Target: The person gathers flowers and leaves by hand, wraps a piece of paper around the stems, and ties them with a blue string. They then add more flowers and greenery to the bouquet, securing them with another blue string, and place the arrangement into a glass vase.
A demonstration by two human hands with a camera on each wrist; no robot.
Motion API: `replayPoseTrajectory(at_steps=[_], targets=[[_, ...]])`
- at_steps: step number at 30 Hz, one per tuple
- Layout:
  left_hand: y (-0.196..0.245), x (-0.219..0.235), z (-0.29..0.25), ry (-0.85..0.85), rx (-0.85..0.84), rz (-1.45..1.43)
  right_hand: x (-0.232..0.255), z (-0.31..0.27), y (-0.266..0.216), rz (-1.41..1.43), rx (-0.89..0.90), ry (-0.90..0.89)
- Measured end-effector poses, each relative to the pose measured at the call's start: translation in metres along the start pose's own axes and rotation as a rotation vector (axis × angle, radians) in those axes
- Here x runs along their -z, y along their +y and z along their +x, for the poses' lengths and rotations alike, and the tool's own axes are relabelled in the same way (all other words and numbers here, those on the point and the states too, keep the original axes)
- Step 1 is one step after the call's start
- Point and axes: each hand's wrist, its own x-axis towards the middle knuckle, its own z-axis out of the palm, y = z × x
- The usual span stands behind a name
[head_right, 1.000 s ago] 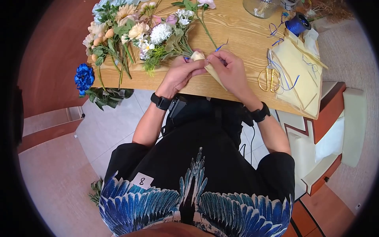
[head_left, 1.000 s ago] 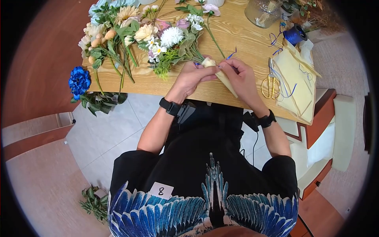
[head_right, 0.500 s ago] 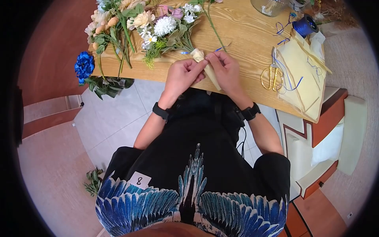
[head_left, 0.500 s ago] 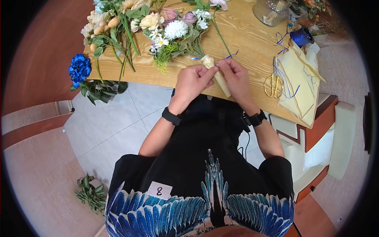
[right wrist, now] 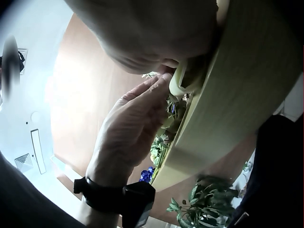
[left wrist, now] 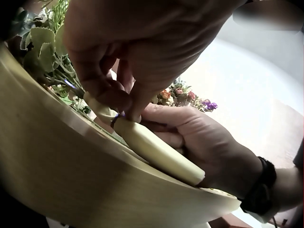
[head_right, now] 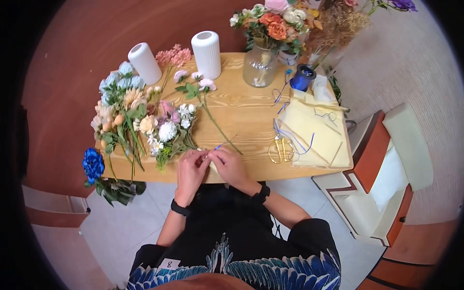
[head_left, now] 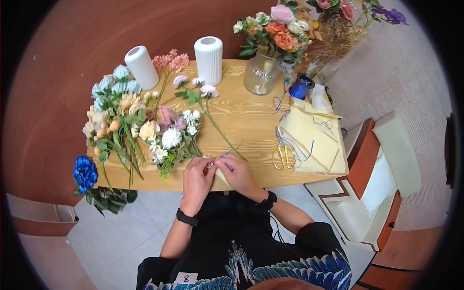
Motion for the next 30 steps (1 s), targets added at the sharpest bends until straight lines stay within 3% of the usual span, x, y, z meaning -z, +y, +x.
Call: replayPoseTrajectory(at_steps=[4, 8, 16, 20, 25, 28, 30], targets=[[-0.006, 0.001, 0.005, -0.067, -0.023, 0.049, 0.005, 0.002, -0.003, -0.189, 0.234, -0.023], [-0.011, 0.001, 0.01, -0.122, -0.049, 0.05, 0.005, 0.001, -0.001, -0.263, 0.256, -0.003], [-0.007, 0.0, 0.013, -0.115, -0.037, -0.022, 0.005, 0.002, 0.006, -0.042, 0.056, 0.051], [0.005, -0.002, 0.008, -0.065, -0.077, 0.011, 0.006, 0.002, 0.01, -0.042, 0.106, 0.106], [0.003, -0.004, 0.01, -0.065, -0.089, 0.101, 0.003, 0.0, 0.007, -0.048, -0.004, 0.088], [0.001, -0.001, 0.016, -0.085, -0.143, 0.109, 0.001, -0.002, 0.002, -0.088, 0.025, 0.112], [0.005, 0.005, 0.021, -0.211, -0.06, 0.105, -0.001, -0.004, 0.005, -0.131, 0.051, 0.122]])
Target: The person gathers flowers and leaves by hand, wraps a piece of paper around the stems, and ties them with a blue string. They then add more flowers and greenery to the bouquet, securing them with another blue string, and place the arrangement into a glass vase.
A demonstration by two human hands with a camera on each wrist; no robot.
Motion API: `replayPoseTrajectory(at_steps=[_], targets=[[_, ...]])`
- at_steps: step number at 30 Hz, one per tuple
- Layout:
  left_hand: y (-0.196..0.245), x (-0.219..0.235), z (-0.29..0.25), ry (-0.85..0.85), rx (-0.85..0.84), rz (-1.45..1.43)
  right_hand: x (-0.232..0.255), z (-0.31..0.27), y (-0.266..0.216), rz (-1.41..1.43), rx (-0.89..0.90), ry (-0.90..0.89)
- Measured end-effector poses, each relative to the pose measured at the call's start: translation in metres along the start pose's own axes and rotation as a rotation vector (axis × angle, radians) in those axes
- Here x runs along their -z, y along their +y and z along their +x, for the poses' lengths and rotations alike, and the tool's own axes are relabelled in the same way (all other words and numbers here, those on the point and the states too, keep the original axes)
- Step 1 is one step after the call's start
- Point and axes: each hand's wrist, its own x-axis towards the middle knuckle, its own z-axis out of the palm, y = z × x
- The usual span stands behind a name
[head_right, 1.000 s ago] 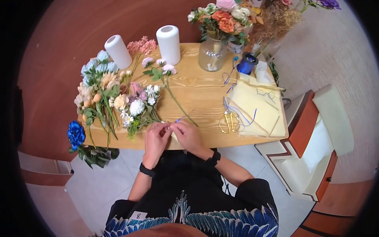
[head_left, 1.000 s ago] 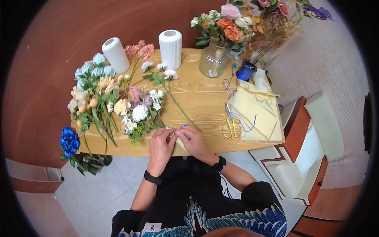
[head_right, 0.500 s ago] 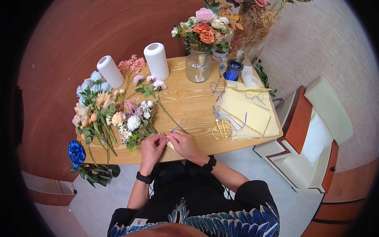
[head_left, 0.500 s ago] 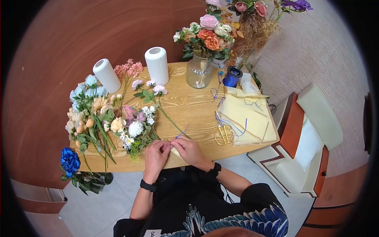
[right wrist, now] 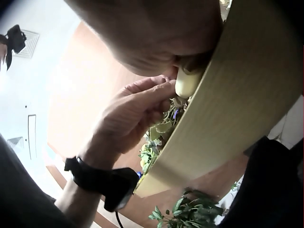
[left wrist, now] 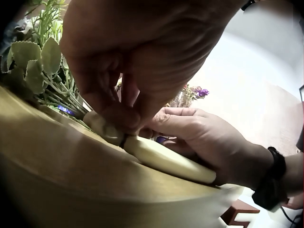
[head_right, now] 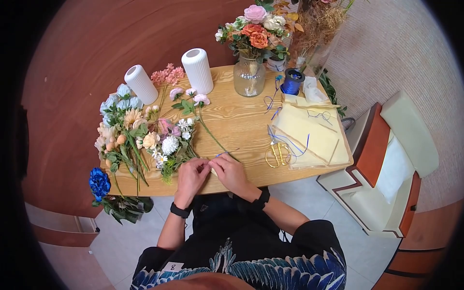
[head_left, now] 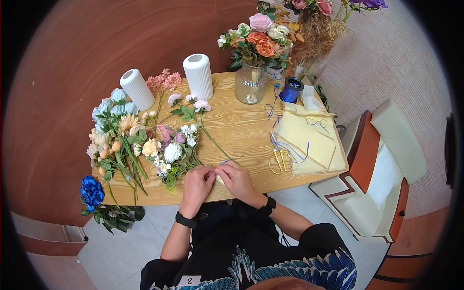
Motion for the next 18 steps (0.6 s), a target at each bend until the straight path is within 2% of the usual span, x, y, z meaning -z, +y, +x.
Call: replayPoseTrajectory(at_steps=[2, 5, 7, 8, 10, 14, 16, 17, 18], targets=[[-0.002, 0.001, 0.003, 0.0, -0.037, 0.02, 0.001, 0.004, 0.001, -0.045, 0.041, 0.011], [0.0, 0.001, 0.006, -0.015, -0.079, 0.049, 0.003, 0.003, -0.001, -0.08, -0.004, -0.037], [0.002, 0.004, 0.009, -0.026, -0.09, 0.065, 0.003, 0.004, 0.0, 0.056, -0.138, -0.047], [0.002, 0.004, 0.01, -0.047, -0.094, 0.095, 0.003, 0.007, 0.003, 0.057, -0.131, -0.044], [0.004, 0.003, 0.009, -0.069, -0.098, 0.126, 0.005, 0.01, 0.011, 0.322, -0.337, -0.102], [0.005, 0.0, 0.007, -0.037, -0.118, 0.143, 0.021, 0.028, -0.003, 0.485, -0.32, -0.181], [0.0, -0.002, 0.007, -0.028, -0.139, 0.171, 0.027, 0.034, -0.014, 0.427, -0.363, -0.418], [-0.004, -0.004, 0.008, -0.032, -0.143, 0.175, 0.024, 0.033, -0.015, 0.429, -0.358, -0.422], [-0.006, -0.004, 0.008, -0.037, -0.144, 0.178, 0.021, 0.029, -0.015, 0.556, -0.324, -0.305]])
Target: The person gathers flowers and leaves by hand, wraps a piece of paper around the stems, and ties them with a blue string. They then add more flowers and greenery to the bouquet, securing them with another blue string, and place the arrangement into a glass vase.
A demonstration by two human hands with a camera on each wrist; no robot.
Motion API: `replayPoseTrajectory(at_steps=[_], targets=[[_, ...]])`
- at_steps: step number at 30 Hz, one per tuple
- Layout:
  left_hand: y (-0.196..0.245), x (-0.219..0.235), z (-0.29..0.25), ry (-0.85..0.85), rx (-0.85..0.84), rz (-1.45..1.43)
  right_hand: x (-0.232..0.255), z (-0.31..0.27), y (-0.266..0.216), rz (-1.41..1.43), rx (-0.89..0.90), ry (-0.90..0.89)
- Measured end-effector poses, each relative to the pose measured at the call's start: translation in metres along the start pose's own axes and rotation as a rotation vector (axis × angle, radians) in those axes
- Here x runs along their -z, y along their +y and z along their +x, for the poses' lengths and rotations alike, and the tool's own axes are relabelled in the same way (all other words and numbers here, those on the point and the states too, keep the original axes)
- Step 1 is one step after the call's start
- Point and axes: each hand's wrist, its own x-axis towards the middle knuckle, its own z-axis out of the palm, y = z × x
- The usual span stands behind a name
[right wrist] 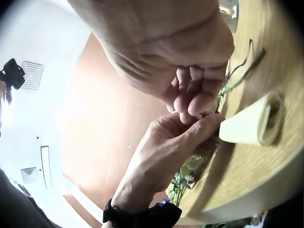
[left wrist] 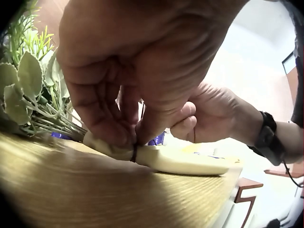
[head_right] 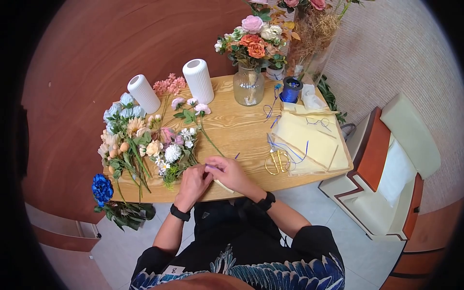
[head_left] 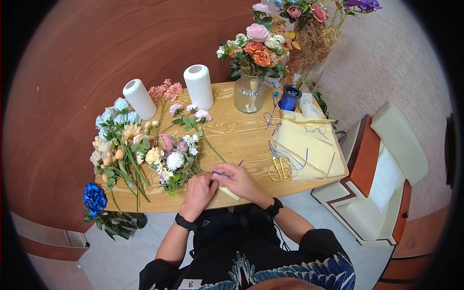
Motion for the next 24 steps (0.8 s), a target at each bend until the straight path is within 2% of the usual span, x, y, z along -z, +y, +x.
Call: replayPoseTrajectory(at_steps=[1, 2, 4, 5, 7, 11, 13, 15, 16, 19, 21, 22, 24], targets=[[-0.002, -0.001, -0.002, -0.002, 0.006, 0.003, -0.003, -0.003, 0.003, 0.134, 0.075, 0.081], [0.001, 0.002, -0.001, -0.023, 0.002, -0.026, -0.002, -0.006, 0.003, 0.141, 0.072, 0.08], [0.004, 0.006, 0.001, -0.038, -0.002, -0.058, 0.01, -0.015, -0.001, -0.282, 0.14, 0.274], [0.004, 0.007, 0.0, -0.024, -0.001, -0.088, 0.014, -0.017, 0.002, -0.282, 0.138, 0.276], [0.005, 0.008, -0.002, -0.013, -0.001, -0.117, 0.018, -0.02, 0.012, -0.732, 0.267, 0.073], [0.012, 0.01, -0.001, 0.005, 0.054, -0.123, 0.025, -0.012, 0.013, -0.658, 0.202, -0.029], [0.013, 0.014, -0.001, -0.005, 0.086, -0.118, 0.019, -0.015, 0.011, -0.515, 0.008, 0.055], [0.012, 0.013, -0.002, -0.047, 0.178, -0.179, 0.016, -0.015, 0.029, -0.439, 0.025, 0.113], [0.012, 0.013, -0.001, -0.048, 0.182, -0.18, 0.015, -0.014, 0.039, -0.363, 0.044, 0.172], [0.013, 0.01, -0.002, -0.019, 0.171, -0.168, 0.009, -0.019, 0.034, -0.405, 0.042, 0.212], [0.012, 0.008, 0.001, 0.012, 0.06, -0.087, 0.009, -0.018, 0.031, -0.43, 0.056, 0.203], [0.012, 0.007, 0.0, 0.007, 0.079, -0.087, 0.008, -0.018, 0.032, -0.454, 0.075, 0.202], [0.01, 0.007, 0.003, 0.001, 0.014, -0.067, 0.009, -0.016, 0.041, -0.388, 0.081, 0.209]])
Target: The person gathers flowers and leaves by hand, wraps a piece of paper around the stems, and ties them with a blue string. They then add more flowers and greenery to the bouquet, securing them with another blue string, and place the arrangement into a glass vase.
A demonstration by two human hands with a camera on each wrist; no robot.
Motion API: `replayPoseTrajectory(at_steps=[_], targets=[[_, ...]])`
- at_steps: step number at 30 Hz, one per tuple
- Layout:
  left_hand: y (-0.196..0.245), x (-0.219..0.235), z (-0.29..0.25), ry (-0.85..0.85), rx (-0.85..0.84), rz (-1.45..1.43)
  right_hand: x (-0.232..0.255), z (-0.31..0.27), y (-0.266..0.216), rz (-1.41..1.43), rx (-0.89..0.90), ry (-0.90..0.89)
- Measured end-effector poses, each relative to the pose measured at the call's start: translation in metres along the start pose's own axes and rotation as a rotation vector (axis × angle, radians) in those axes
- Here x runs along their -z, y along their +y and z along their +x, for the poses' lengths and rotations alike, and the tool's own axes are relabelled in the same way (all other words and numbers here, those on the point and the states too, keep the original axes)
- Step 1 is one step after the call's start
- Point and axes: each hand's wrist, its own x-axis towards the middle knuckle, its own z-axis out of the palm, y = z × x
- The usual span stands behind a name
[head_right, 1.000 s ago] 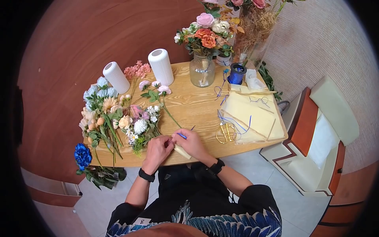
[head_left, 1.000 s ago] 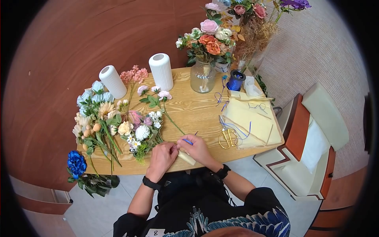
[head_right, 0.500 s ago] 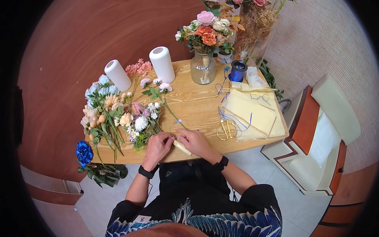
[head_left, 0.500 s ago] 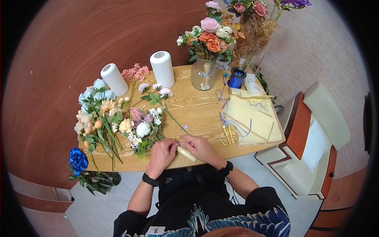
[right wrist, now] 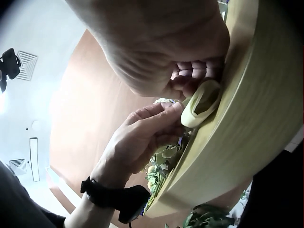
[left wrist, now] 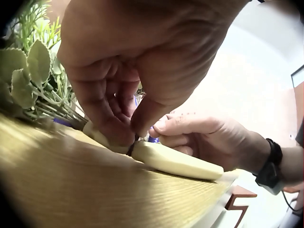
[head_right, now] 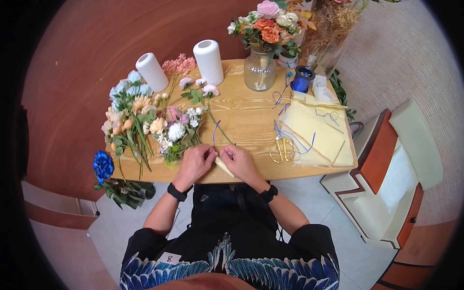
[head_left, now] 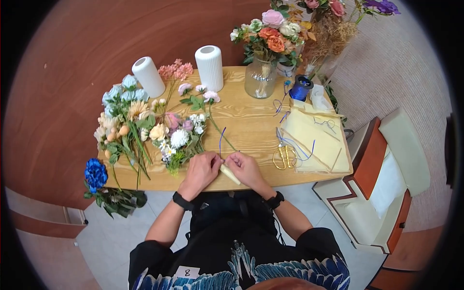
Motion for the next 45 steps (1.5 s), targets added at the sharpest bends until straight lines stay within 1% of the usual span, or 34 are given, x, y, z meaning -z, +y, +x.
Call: replayPoseTrajectory(at_steps=[2, 3, 4, 7, 8, 10, 12, 14, 16, 18, 21, 23, 24, 26, 27, 29, 30, 31, 32, 33, 35, 36, 38, 40, 42, 44, 45], targets=[[-0.001, 0.0, 0.001, -0.022, 0.024, -0.012, 0.0, 0.003, 0.007, 0.098, -0.081, -0.01], [-0.003, -0.003, 0.002, -0.009, -0.007, 0.011, -0.002, 0.003, 0.007, 0.115, -0.088, 0.009], [-0.004, -0.005, 0.0, 0.001, -0.032, 0.034, -0.002, 0.001, 0.007, 0.124, -0.103, -0.008], [-0.005, -0.008, -0.001, 0.023, -0.061, 0.084, 0.002, -0.003, -0.011, -0.106, -0.045, 0.039], [-0.006, -0.009, -0.003, 0.023, -0.053, 0.099, 0.001, -0.005, -0.011, -0.097, -0.066, 0.008], [-0.009, -0.01, -0.002, 0.006, -0.064, 0.098, -0.003, -0.006, -0.006, -0.135, 0.006, 0.089], [-0.014, -0.012, -0.002, -0.017, -0.058, 0.116, -0.005, -0.006, -0.006, -0.121, 0.009, 0.105], [-0.016, -0.01, -0.001, -0.032, -0.072, 0.146, -0.006, -0.005, 0.001, -0.125, -0.013, 0.07], [-0.015, -0.005, 0.001, -0.078, -0.059, 0.13, -0.007, -0.003, 0.001, -0.066, 0.017, 0.108], [-0.012, -0.002, 0.004, -0.115, -0.069, 0.12, -0.007, -0.002, 0.0, -0.041, -0.017, 0.098], [-0.012, -0.004, 0.006, -0.168, -0.083, 0.175, -0.008, -0.002, 0.001, -0.108, -0.035, 0.089], [-0.017, -0.006, 0.006, -0.151, -0.173, 0.209, -0.012, -0.001, -0.001, -0.071, 0.038, 0.14], [-0.02, -0.006, 0.006, -0.149, -0.166, 0.216, -0.013, -0.001, -0.003, -0.065, 0.04, 0.134], [-0.022, -0.003, 0.009, -0.237, -0.03, 0.155, -0.011, -0.002, -0.009, -0.035, 0.011, 0.136], [-0.021, 0.0, 0.01, -0.232, -0.024, 0.159, -0.011, -0.004, -0.008, -0.031, 0.015, 0.128], [-0.022, 0.006, 0.013, -0.355, 0.25, -0.037, -0.011, -0.006, -0.009, -0.098, 0.015, 0.043], [-0.03, 0.003, 0.012, -0.348, 0.254, -0.033, -0.01, -0.007, -0.013, -0.095, 0.02, 0.036], [-0.042, -0.003, 0.01, -0.327, 0.26, -0.237, -0.009, -0.008, -0.016, -0.101, 0.051, 0.022], [-0.044, -0.003, 0.008, -0.305, 0.265, -0.441, -0.008, -0.01, -0.019, -0.106, 0.078, 0.009], [-0.046, -0.004, 0.007, -0.302, 0.27, -0.437, -0.008, -0.011, -0.018, -0.101, 0.079, 0.004], [-0.049, -0.003, 0.006, -0.369, 0.472, -0.552, -0.007, -0.009, -0.016, -0.171, 0.191, -0.006], [-0.051, -0.004, 0.005, -0.361, 0.474, -0.551, -0.006, -0.009, -0.015, -0.168, 0.197, -0.011], [-0.055, -0.007, 0.003, -0.33, 0.385, -0.631, -0.005, -0.009, -0.015, -0.264, 0.316, -0.024], [-0.057, -0.011, 0.0, -0.316, 0.361, -0.63, -0.002, -0.009, -0.017, -0.268, 0.309, -0.05], [-0.049, -0.007, 0.001, -0.306, 0.333, -0.626, 0.001, -0.009, -0.018, -0.271, 0.303, -0.071], [-0.036, 0.001, 0.0, -0.292, 0.274, -0.309, 0.003, -0.008, -0.017, -0.224, 0.225, -0.11], [-0.027, 0.006, 0.0, -0.295, 0.273, -0.308, 0.004, -0.007, -0.017, -0.223, 0.223, -0.108]])
